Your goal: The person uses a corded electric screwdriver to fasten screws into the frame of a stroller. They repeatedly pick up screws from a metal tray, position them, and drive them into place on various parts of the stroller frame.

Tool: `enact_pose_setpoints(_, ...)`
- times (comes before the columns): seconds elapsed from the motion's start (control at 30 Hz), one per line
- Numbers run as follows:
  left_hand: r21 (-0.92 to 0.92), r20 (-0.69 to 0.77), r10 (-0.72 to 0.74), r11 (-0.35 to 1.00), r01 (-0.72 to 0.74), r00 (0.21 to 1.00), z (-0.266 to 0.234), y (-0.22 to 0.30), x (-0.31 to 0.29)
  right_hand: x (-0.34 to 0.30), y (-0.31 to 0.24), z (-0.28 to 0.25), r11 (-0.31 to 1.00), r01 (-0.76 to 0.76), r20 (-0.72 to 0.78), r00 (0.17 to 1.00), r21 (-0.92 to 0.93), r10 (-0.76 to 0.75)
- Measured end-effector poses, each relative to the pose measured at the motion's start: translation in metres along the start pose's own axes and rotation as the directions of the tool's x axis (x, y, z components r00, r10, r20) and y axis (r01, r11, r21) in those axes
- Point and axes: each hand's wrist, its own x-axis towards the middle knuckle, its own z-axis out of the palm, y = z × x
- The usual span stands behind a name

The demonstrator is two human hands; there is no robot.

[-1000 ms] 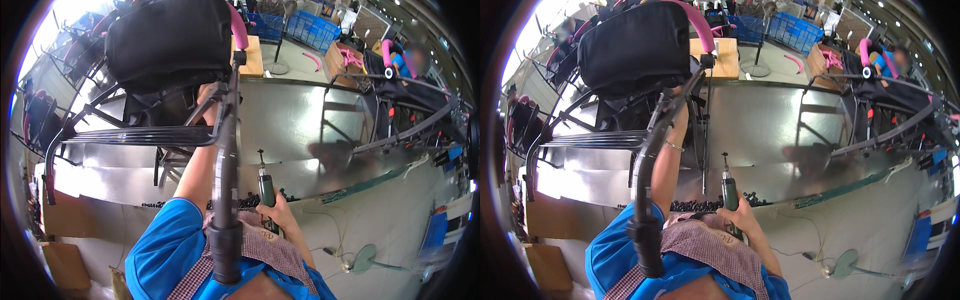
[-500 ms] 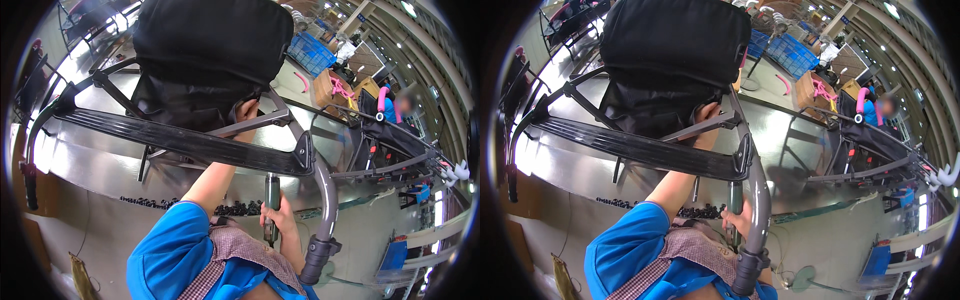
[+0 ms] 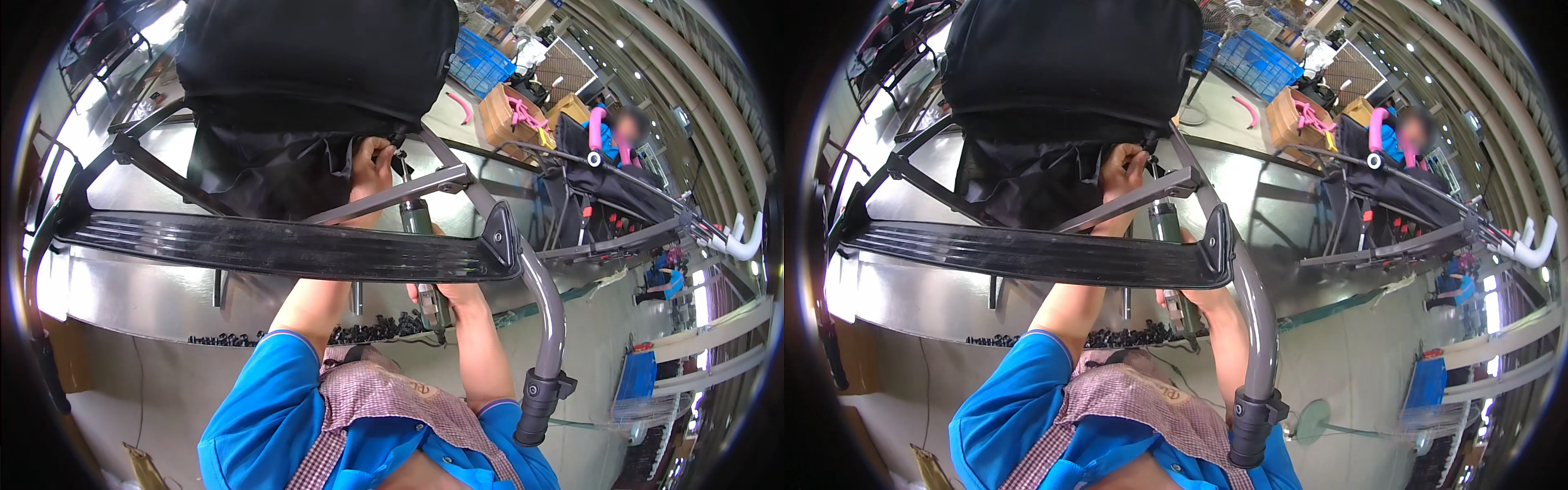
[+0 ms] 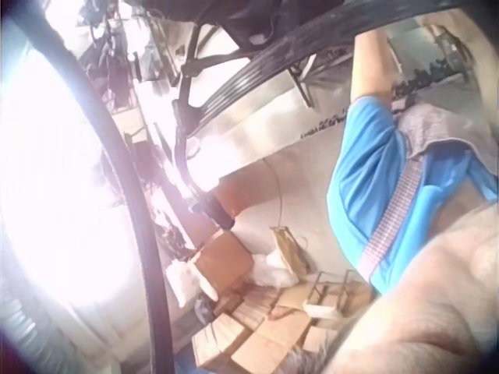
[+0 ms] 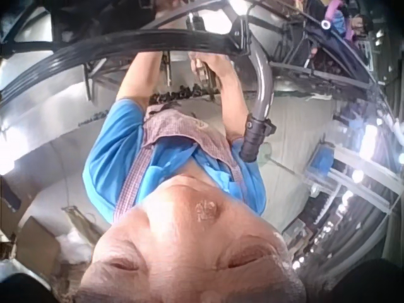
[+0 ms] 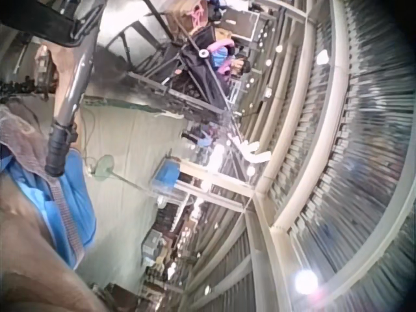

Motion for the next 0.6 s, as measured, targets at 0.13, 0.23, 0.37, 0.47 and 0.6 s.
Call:
enact_pose_setpoints(0.13, -0.128, 0.071, -0.111, 0.985, 0.119, 0.991, -0.002, -0.013, 0.002, 0.004, -0.004, 0.001, 0.995, -0.035, -0.006, 0.999, 0.094, 0.035)
enact_pose_setpoints(0.23, -0.176, 0.125, -0.130, 0.973, 0.151, 0.984, -0.005, -0.016, 0.003, 0.010, -0.001, -0.007, 0.998, -0.050, -0.016, 0.999, 0.047, 0.051)
enact_pose_setpoints(0.37, -0.293, 0.257, -0.191, 0.919, 0.265, 0.947, -0.012, -0.020, 0.007, 0.005, 0.001, -0.006, 0.999, -0.005, -0.117, 0.993, 0.042, 0.010)
enact_pose_setpoints(0.47, -0.332, 0.290, -0.207, 0.894, 0.301, 0.934, -0.018, -0.015, 0.010, 0.001, -0.004, 0.002, 0.998, 0.004, -0.142, 0.990, 0.060, 0.005)
enact_pose_setpoints(0.6, -0.354, 0.284, -0.198, 0.888, 0.295, 0.938, -0.017, -0.023, 0.015, -0.001, -0.022, 0.039, 0.986, 0.101, -0.146, 0.986, 0.129, -0.082)
